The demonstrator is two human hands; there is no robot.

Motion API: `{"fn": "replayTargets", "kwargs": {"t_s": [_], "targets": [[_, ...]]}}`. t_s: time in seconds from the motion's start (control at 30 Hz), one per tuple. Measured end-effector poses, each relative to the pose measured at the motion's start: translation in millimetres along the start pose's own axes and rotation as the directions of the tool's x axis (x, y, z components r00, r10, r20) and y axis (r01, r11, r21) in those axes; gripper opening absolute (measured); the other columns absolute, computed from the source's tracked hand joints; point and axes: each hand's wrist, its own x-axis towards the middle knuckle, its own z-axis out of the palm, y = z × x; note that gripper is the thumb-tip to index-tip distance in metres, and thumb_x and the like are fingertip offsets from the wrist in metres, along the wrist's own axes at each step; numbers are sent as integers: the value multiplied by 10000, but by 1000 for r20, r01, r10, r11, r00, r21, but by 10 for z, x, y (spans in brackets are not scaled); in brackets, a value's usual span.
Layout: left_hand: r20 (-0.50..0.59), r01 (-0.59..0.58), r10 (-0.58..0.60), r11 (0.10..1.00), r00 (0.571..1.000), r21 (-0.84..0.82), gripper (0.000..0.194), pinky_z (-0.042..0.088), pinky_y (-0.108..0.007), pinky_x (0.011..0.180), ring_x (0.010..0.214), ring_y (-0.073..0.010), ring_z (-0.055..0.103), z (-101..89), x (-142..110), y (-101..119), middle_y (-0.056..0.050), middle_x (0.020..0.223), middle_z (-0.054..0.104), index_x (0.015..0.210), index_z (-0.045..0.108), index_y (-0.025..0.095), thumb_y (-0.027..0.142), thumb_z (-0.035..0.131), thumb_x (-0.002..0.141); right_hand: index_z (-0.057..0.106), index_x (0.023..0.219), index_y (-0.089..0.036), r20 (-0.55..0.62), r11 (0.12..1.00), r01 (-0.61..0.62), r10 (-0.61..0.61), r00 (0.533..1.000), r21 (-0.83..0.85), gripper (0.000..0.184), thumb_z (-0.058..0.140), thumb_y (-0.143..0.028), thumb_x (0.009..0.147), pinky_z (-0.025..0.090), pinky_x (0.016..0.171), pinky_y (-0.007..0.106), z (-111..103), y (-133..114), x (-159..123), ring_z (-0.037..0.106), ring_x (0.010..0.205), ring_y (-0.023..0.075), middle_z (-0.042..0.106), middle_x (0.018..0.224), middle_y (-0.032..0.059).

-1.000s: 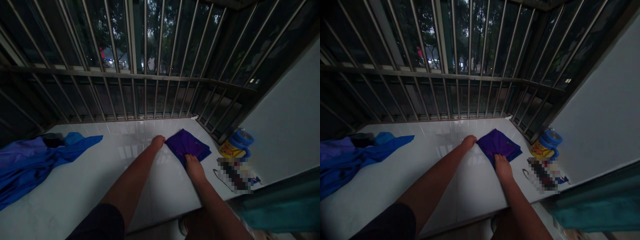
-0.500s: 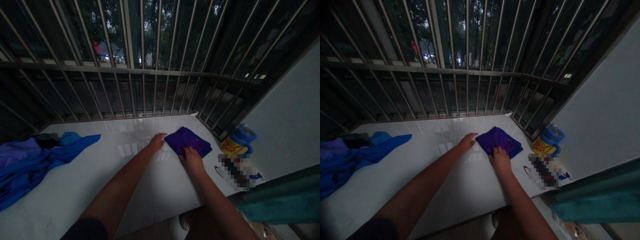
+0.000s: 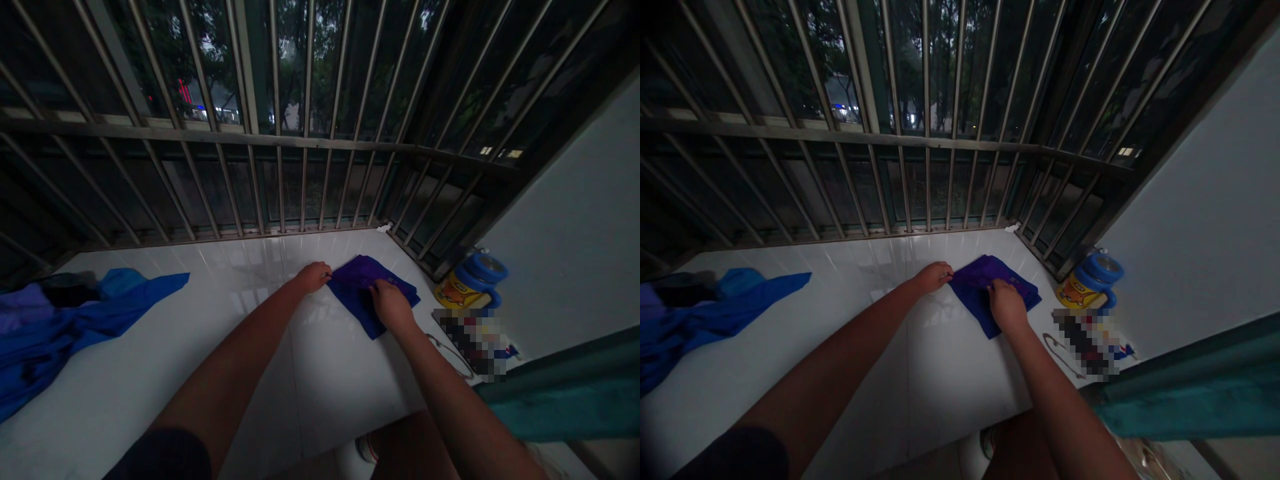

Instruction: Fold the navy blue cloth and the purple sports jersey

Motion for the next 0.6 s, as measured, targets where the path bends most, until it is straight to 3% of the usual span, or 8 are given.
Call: {"fn": "replayTargets", "kwargs": {"t_s": [0.2,0.27,0.37,0.5,0.6], "targets": [[-211,-22,14,999,977,-35,239,525,-373,902,939,-246,665,-489,44,349,-75,1029,719,1135,658,219,319,444,1095,684,1186,-199,-60,999,27,-25,998,40,336,438,-425,1144,474,791,331,-675,54,11,764,968,282,805,1040,148],[-266,-37,25,999,964,-40,244,518,-369,919,949,-240,680,-718,115,475,-65,1023,717,1161,635,219,362,444,1110,700,1130,-216,-78,990,90,-82,994,107,364,450,-481,1131,484,801,321,-930,115,13,758,957,270,803,998,122],[-273,-22,-9,994,962,-111,235,533,-347,878,810,-214,712,-987,305,636,-4,834,703,1183,618,218,394,476,1119,732,1089,-236,-74,954,150,-135,988,260,426,463,-565,1111,523,822,317,-1165,268,90,752,946,256,813,986,93],[-150,85,-124,967,981,-242,162,557,-312,736,587,-185,693,-1038,668,749,44,646,665,1133,628,201,325,526,1109,772,1172,-215,1,917,121,-131,991,380,511,432,-593,1119,573,769,319,-1089,560,381,756,872,243,824,899,89],[-137,117,-153,964,979,-237,110,584,-332,766,705,-202,753,-861,934,784,-35,832,762,1099,652,178,253,575,1079,787,1150,-183,10,973,-13,11,1000,230,521,446,-575,1115,581,740,317,-889,800,654,759,808,226,819,860,89]]}}
